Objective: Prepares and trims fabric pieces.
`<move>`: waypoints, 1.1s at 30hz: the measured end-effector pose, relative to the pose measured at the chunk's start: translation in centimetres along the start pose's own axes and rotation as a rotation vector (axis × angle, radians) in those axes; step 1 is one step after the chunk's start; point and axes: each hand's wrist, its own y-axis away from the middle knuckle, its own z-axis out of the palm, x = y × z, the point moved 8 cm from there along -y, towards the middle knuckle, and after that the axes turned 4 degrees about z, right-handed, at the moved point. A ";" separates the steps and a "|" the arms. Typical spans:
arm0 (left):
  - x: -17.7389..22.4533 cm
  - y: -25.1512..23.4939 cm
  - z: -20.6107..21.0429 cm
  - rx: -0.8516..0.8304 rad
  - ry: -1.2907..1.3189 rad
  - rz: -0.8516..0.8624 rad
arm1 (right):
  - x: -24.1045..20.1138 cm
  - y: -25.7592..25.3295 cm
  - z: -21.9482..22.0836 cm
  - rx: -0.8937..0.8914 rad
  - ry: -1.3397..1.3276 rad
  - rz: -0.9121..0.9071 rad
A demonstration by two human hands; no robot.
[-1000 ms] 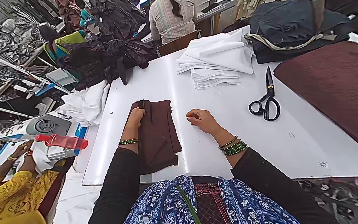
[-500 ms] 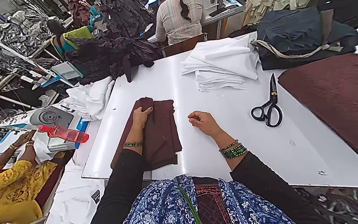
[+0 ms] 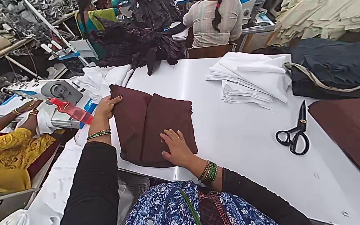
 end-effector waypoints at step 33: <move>-12.0 1.5 -6.5 0.049 -0.566 -0.120 | 9.1 -8.7 -14.5 0.461 -1.131 0.068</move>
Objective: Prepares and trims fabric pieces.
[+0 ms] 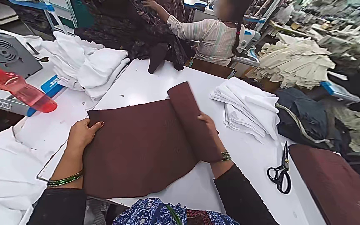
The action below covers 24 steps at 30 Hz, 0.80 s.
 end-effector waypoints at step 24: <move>-1.3 -1.1 -0.3 0.037 0.216 -0.017 | 3.4 -11.1 7.6 -0.061 1.638 -0.423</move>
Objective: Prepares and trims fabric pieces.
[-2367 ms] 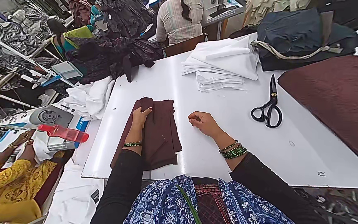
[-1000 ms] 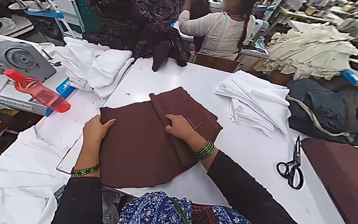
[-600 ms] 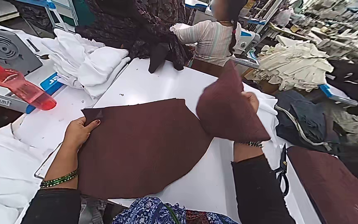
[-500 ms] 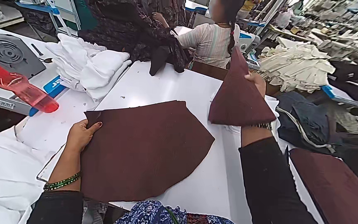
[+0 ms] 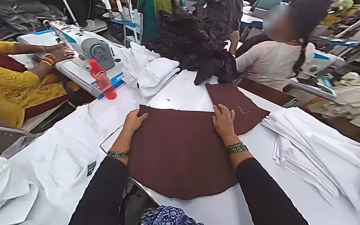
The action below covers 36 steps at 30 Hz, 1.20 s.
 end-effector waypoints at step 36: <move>26.7 33.0 16.6 -0.472 0.484 1.004 | 0.5 28.9 -22.2 0.244 -1.268 -0.418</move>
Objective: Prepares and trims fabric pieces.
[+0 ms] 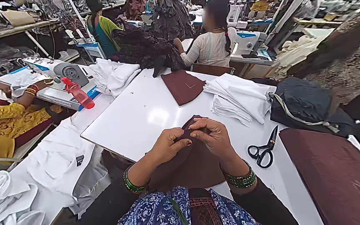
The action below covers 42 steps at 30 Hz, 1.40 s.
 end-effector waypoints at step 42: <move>-1.7 -0.9 0.6 0.502 0.025 -0.398 | -2.1 3.6 -3.4 -0.137 0.401 -0.523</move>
